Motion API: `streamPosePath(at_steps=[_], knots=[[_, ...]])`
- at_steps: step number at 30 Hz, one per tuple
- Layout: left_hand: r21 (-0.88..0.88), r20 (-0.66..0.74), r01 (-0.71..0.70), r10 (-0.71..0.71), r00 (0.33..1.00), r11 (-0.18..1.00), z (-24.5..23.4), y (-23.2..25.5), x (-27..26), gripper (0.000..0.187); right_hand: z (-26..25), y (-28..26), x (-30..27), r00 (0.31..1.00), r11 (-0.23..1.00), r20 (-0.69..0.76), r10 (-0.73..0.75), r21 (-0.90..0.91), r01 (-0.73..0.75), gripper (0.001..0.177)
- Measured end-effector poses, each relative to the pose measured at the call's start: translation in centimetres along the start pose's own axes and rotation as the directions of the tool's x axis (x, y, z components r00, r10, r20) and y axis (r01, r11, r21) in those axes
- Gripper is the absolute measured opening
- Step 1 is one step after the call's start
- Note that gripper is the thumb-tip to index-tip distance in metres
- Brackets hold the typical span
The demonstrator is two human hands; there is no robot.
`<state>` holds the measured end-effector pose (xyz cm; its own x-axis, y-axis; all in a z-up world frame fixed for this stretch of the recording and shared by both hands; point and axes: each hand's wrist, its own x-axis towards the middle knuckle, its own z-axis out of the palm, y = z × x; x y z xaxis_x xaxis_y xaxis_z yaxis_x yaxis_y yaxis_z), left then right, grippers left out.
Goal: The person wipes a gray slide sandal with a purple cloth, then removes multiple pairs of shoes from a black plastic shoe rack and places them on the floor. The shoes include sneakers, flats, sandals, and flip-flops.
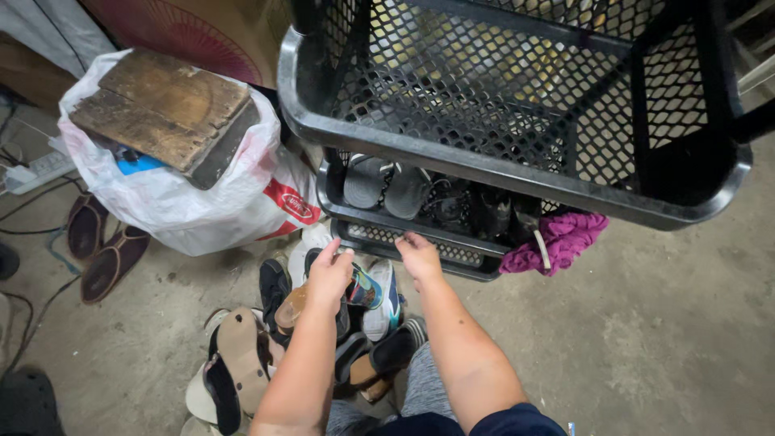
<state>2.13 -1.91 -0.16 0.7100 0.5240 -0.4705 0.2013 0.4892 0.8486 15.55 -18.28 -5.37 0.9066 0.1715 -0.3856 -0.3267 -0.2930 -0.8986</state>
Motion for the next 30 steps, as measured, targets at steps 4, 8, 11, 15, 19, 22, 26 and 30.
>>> streamPosePath(at_steps=[4, 8, 11, 15, 19, 22, 26, 30], knots=[[0.07, -0.039, -0.05, 0.053, 0.998, 0.996, 2.1, -0.2, 2.2, 0.062, -0.7, 0.6, 2.8, 0.999, 0.997, 0.008, 0.037, 0.073, -0.037, 0.056], [0.112, -0.072, -0.091, 0.1, 0.992, 0.989, 4.4, -0.2, 4.0, 0.057, -1.3, 0.0, 5.2, 0.997, 0.994, -0.022, 0.07, 0.089, -0.068, 0.055], [0.071, -0.099, -0.031, 0.038, 0.994, 0.997, 5.4, -0.4, 5.1, 0.056, -1.0, -0.3, 6.3, 0.991, 0.972, 0.036, 0.129, 0.193, -0.134, 0.057], [0.03, -0.1, -0.035, 0.037, 0.994, 0.999, 6.7, -1.6, 7.1, 0.055, -1.4, -0.6, 7.5, 0.978, 0.934, 0.148, 0.15, 0.304, -0.189, 0.058], [0.231, -0.148, -0.184, 0.221, 0.964, 0.955, 6.9, -2.4, 9.5, 0.052, -1.6, -0.7, 9.1, 0.947, 0.92, 0.22, 0.232, 0.266, -0.287, 0.066], [0.515, -0.162, -0.27, 0.402, 0.901, 0.813, 6.7, -2.0, 10.3, 0.05, -1.9, -0.6, 10.0, 0.92, 0.912, 0.295, 0.256, 0.242, -0.331, 0.067], [0.703, -0.132, -0.288, 0.517, 0.846, 0.65, 7.5, -0.4, 10.0, 0.05, -2.2, -0.9, 10.8, 0.894, 0.898, 0.357, 0.273, 0.238, -0.369, 0.072], [0.821, -0.081, -0.303, 0.624, 0.777, 0.484, 8.1, 0.4, 9.6, 0.046, -1.8, -1.2, 11.1, 0.902, 0.884, 0.34, 0.267, 0.285, -0.37, 0.073]])
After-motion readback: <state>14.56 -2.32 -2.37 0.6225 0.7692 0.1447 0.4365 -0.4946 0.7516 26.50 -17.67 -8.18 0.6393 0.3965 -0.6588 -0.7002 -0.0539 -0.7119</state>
